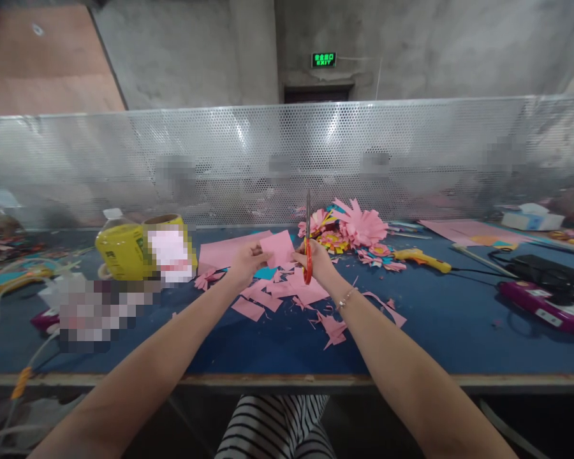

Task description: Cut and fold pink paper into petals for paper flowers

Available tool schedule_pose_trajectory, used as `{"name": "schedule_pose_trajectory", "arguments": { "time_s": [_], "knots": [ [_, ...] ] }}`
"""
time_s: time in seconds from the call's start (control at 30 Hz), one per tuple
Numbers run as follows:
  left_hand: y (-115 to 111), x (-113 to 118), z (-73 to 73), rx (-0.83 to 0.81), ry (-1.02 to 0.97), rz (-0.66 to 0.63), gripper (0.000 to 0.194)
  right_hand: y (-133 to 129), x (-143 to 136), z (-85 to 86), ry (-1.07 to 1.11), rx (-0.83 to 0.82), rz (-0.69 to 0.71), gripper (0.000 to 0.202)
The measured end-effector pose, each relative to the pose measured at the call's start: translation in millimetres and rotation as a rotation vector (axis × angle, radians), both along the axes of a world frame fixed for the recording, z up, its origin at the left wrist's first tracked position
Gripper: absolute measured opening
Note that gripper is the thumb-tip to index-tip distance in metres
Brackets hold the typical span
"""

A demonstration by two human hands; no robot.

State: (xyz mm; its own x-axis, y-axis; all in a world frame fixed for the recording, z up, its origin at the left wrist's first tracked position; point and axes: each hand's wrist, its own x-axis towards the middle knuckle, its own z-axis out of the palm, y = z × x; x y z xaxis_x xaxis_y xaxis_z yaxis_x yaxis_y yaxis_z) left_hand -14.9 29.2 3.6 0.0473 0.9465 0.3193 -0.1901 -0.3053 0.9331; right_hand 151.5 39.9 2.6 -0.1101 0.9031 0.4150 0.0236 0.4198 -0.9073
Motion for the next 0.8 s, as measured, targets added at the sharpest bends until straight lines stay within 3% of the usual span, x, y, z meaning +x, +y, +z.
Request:
{"name": "schedule_pose_trajectory", "arguments": {
  "time_s": [0.1,0.17,0.33,0.43,0.53,0.6,0.8],
  "knots": [
    [-2.2,-1.2,2.9,0.004,0.001,0.045,0.029,7.3,13.0,0.7,-0.277,-0.062,-0.100,0.024],
    [-3.8,-2.1,5.3,0.010,-0.008,0.071,0.028,13.2,24.8,-0.4,-0.641,0.013,-0.301,0.025],
    [-6.8,-2.5,8.3,0.064,0.057,0.119,0.023,14.7,38.8,1.5,-0.825,0.071,-0.381,0.025],
    [-7.1,-1.1,7.1,0.121,0.132,0.155,0.019,6.9,28.0,7.7,-0.636,0.205,-0.339,0.016],
    [-7.1,1.3,4.3,0.157,0.182,0.134,0.014,-1.8,11.3,10.4,-0.341,0.163,-0.079,0.022],
    [-7.7,2.4,3.1,0.143,0.179,0.119,0.013,-5.8,2.5,8.8,-0.264,0.181,0.062,0.017],
    [-11.7,0.7,6.1,0.004,0.014,-0.054,0.014,-7.0,-5.2,1.1,0.099,-0.117,0.193,0.009]
  ]
}}
